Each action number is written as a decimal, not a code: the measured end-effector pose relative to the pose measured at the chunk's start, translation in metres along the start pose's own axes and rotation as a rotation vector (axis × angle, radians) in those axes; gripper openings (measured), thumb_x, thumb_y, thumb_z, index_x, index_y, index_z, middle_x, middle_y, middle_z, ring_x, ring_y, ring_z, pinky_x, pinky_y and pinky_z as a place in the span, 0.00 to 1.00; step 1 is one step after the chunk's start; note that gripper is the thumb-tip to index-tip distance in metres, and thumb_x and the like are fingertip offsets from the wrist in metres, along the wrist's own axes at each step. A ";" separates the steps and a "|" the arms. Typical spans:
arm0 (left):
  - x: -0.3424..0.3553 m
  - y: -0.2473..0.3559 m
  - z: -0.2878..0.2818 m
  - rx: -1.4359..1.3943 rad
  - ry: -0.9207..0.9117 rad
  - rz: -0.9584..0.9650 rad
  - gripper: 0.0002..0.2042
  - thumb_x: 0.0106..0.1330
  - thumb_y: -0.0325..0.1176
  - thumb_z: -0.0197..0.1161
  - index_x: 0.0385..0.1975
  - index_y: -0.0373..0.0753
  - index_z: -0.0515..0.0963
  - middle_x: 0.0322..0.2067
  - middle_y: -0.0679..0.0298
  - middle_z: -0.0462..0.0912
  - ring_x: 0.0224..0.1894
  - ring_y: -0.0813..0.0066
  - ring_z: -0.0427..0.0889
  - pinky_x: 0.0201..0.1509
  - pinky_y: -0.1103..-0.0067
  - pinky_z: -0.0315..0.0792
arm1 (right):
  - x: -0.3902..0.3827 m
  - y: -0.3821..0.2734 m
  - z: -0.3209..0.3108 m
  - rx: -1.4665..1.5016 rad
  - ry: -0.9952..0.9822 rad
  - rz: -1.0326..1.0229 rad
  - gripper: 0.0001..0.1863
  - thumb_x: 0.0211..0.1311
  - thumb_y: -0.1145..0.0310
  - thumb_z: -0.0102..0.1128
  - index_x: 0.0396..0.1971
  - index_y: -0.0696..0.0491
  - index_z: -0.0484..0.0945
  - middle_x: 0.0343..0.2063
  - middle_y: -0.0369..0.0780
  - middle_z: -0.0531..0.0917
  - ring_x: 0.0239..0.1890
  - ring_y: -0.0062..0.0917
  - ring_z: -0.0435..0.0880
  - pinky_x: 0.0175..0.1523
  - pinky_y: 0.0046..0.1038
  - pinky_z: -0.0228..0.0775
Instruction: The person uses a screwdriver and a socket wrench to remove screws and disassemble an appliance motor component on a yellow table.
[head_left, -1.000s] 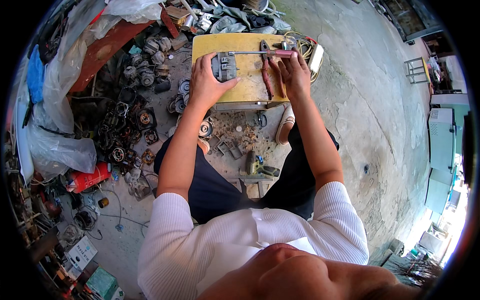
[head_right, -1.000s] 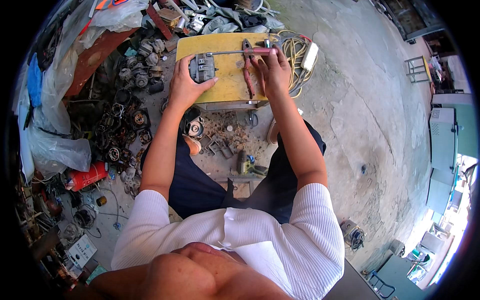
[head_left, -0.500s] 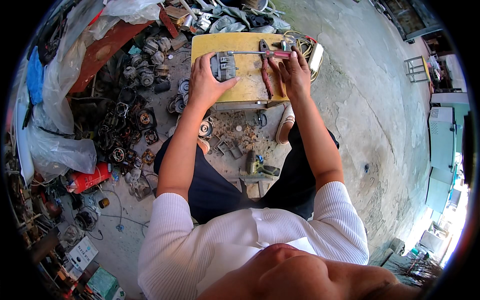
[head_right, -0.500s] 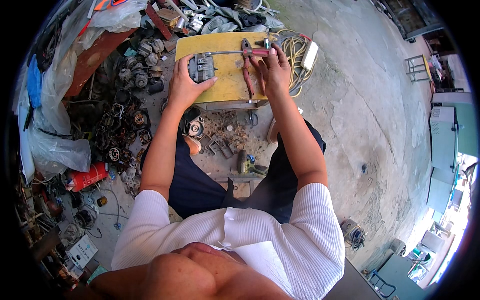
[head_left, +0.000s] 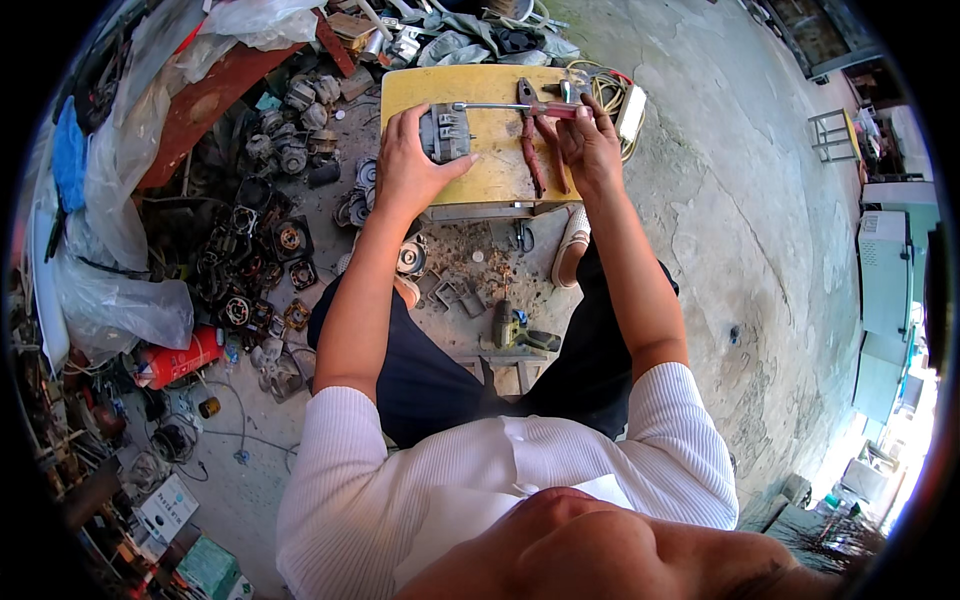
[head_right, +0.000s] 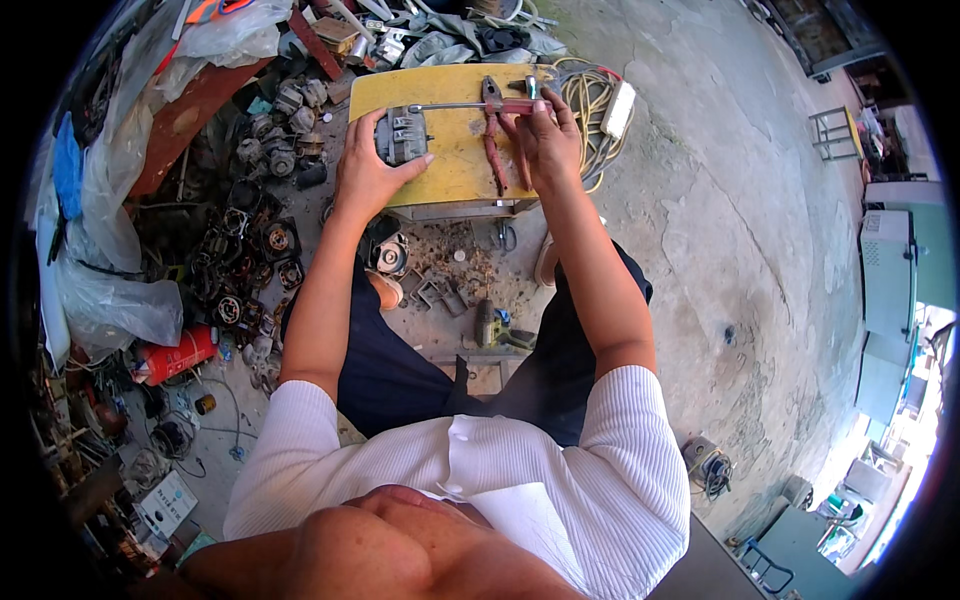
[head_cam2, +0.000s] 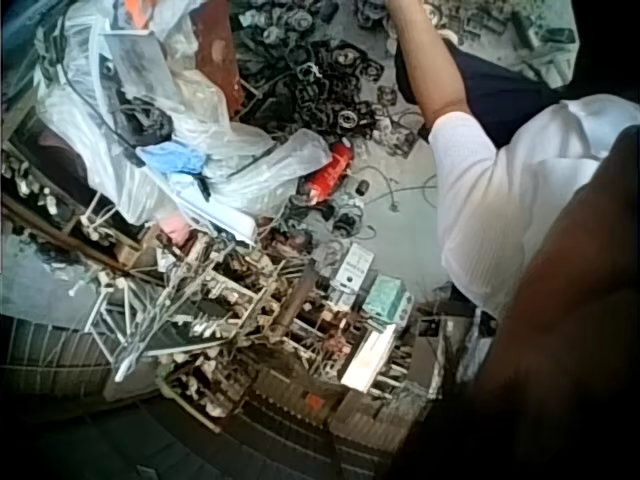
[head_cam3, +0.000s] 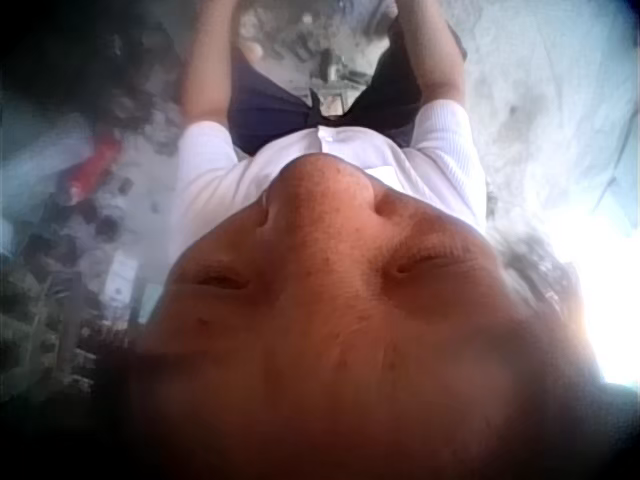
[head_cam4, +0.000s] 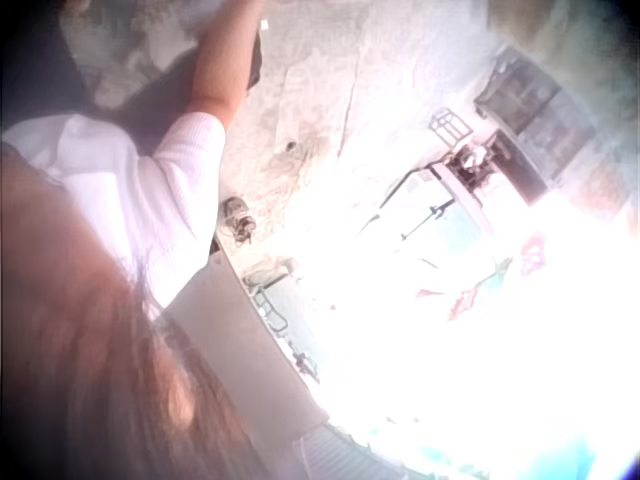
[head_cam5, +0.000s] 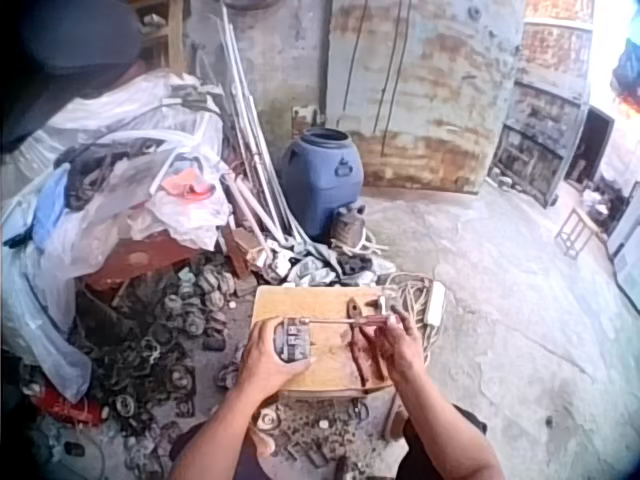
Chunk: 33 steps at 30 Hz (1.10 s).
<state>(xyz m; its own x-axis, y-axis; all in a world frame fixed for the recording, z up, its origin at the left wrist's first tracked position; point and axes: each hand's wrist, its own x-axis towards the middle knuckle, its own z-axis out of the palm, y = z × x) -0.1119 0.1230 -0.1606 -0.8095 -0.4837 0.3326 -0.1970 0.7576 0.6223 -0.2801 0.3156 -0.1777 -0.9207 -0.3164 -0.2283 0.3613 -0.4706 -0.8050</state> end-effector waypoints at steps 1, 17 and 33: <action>0.000 0.001 0.000 -0.004 -0.004 -0.003 0.43 0.46 0.49 0.79 0.61 0.40 0.65 0.57 0.51 0.72 0.59 0.52 0.74 0.60 0.63 0.71 | 0.003 0.002 -0.003 -0.008 0.003 -0.022 0.18 0.74 0.70 0.52 0.61 0.53 0.68 0.51 0.43 0.79 0.53 0.29 0.82 0.60 0.32 0.79; 0.001 -0.001 0.001 -0.020 0.015 0.019 0.42 0.46 0.47 0.79 0.61 0.39 0.65 0.56 0.50 0.71 0.59 0.50 0.73 0.61 0.63 0.70 | 0.019 0.007 -0.020 -0.025 -0.121 -0.033 0.22 0.73 0.72 0.51 0.65 0.58 0.64 0.51 0.43 0.79 0.47 0.28 0.82 0.52 0.31 0.81; 0.003 0.001 0.002 0.006 -0.007 -0.033 0.44 0.44 0.48 0.79 0.60 0.36 0.64 0.55 0.48 0.71 0.59 0.50 0.72 0.62 0.64 0.69 | -0.007 -0.005 0.009 -0.046 0.001 -0.005 0.21 0.75 0.65 0.52 0.64 0.46 0.67 0.55 0.38 0.78 0.60 0.29 0.77 0.61 0.32 0.73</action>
<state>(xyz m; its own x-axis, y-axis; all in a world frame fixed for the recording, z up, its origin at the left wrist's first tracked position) -0.1160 0.1232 -0.1605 -0.8067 -0.5051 0.3068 -0.2266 0.7438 0.6288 -0.2737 0.3130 -0.1670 -0.9225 -0.3139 -0.2248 0.3498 -0.4333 -0.8306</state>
